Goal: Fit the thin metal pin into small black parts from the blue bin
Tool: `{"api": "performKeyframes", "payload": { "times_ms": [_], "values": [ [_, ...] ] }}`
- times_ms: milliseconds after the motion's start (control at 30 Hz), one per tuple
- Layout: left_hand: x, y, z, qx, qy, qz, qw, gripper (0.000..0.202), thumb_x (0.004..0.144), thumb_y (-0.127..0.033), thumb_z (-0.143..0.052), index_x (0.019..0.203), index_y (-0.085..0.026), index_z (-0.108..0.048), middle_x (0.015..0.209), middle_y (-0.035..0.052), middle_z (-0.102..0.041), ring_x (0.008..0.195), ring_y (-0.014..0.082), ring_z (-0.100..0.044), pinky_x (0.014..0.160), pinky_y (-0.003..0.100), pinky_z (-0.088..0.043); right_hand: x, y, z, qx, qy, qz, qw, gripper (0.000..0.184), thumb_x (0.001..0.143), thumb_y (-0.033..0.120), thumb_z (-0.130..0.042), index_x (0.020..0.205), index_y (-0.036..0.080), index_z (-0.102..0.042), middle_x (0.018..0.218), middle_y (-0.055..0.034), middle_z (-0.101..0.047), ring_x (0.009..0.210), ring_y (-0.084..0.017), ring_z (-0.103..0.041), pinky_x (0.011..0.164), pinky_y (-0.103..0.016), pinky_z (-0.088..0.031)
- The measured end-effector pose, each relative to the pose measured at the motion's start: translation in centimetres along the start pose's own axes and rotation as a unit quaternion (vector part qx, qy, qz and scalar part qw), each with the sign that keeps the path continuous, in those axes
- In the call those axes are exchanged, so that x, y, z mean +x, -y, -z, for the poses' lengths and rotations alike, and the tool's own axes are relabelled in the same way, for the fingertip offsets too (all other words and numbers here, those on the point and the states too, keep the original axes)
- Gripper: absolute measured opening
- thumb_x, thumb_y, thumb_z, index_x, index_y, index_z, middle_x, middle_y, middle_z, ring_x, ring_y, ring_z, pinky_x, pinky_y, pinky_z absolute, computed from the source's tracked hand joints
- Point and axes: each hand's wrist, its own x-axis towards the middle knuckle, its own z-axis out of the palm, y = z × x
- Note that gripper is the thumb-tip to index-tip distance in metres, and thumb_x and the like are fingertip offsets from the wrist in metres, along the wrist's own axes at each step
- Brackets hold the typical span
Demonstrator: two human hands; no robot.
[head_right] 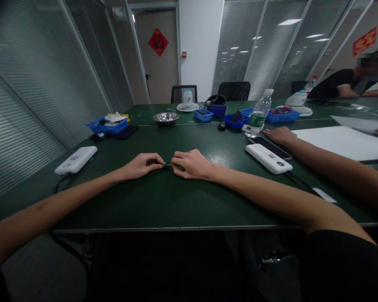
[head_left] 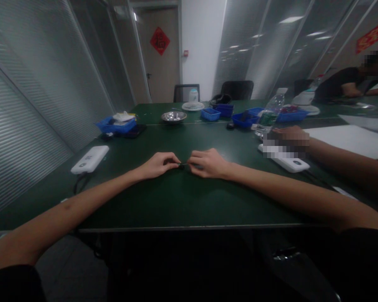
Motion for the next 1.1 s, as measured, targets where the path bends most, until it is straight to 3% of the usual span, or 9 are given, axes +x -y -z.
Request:
{"api": "performKeyframes", "payload": {
  "times_ms": [233,467,600,767,967,1100],
  "values": [
    [-0.1,-0.4,0.1,0.022,0.007,-0.01,1.0,0.028,0.099,-0.039,-0.065,0.113,-0.017,-0.073,0.093,0.0053,-0.069,0.08,0.0182,-0.061,0.073,0.029,-0.046,0.2,0.0,0.1,-0.002,0.033,0.027,0.999,0.029,0.107,0.032,-0.046,0.113,0.016,-0.069,0.101,-0.0077,-0.065,0.069,-0.012,-0.052,0.058,-0.026,-0.032],
    [0.0,-0.7,-0.1,0.024,0.017,-0.02,0.999,0.031,0.1,-0.042,-0.063,0.116,-0.018,-0.071,0.092,0.0039,-0.066,0.078,0.0169,-0.057,0.071,0.029,-0.045,0.3,-0.1,-0.3,0.019,0.02,0.024,0.999,0.034,0.111,0.035,-0.041,0.122,0.013,-0.065,0.105,-0.0085,-0.064,0.073,-0.013,-0.054,0.059,-0.026,-0.037],
    [0.1,-0.4,0.0,0.023,0.01,-0.016,1.0,0.042,0.098,-0.043,-0.065,0.132,-0.019,-0.065,0.105,0.0064,-0.067,0.084,0.018,-0.058,0.073,0.03,-0.046,0.4,-0.3,-0.7,0.029,0.002,-0.04,0.999,0.031,0.109,0.034,-0.044,0.121,0.013,-0.064,0.109,-0.0104,-0.065,0.08,-0.015,-0.058,0.064,-0.027,-0.04],
    [0.0,-0.1,0.1,0.051,-0.047,0.012,0.997,0.062,0.09,-0.054,-0.072,0.143,-0.024,-0.058,0.123,0.0095,-0.062,0.097,0.0227,-0.06,0.074,0.032,-0.049,0.5,-0.7,-1.1,0.043,0.023,-0.192,0.98,0.025,0.105,0.033,-0.051,0.113,0.017,-0.068,0.106,-0.0078,-0.068,0.083,-0.017,-0.061,0.069,-0.028,-0.04],
    [-0.1,-0.1,0.1,0.078,-0.06,0.024,0.995,0.062,0.09,-0.057,-0.071,0.142,-0.026,-0.059,0.129,0.0107,-0.061,0.104,0.026,-0.062,0.085,0.038,-0.054,0.7,-1.1,-1.1,0.028,0.057,-0.305,0.95,0.026,0.104,0.039,-0.05,0.11,0.022,-0.07,0.107,-0.0065,-0.071,0.088,-0.02,-0.063,0.068,-0.029,-0.039],
    [0.0,0.0,0.1,0.11,-0.02,-0.022,0.993,0.042,0.101,-0.048,-0.058,0.138,-0.028,-0.065,0.144,0.0087,-0.059,0.128,0.0286,-0.056,0.107,0.046,-0.047,0.7,-1.0,-1.0,0.022,0.07,-0.324,0.943,0.027,0.105,0.04,-0.049,0.111,0.023,-0.069,0.111,-0.0071,-0.071,0.09,-0.021,-0.064,0.068,-0.029,-0.04]
  ]
}}
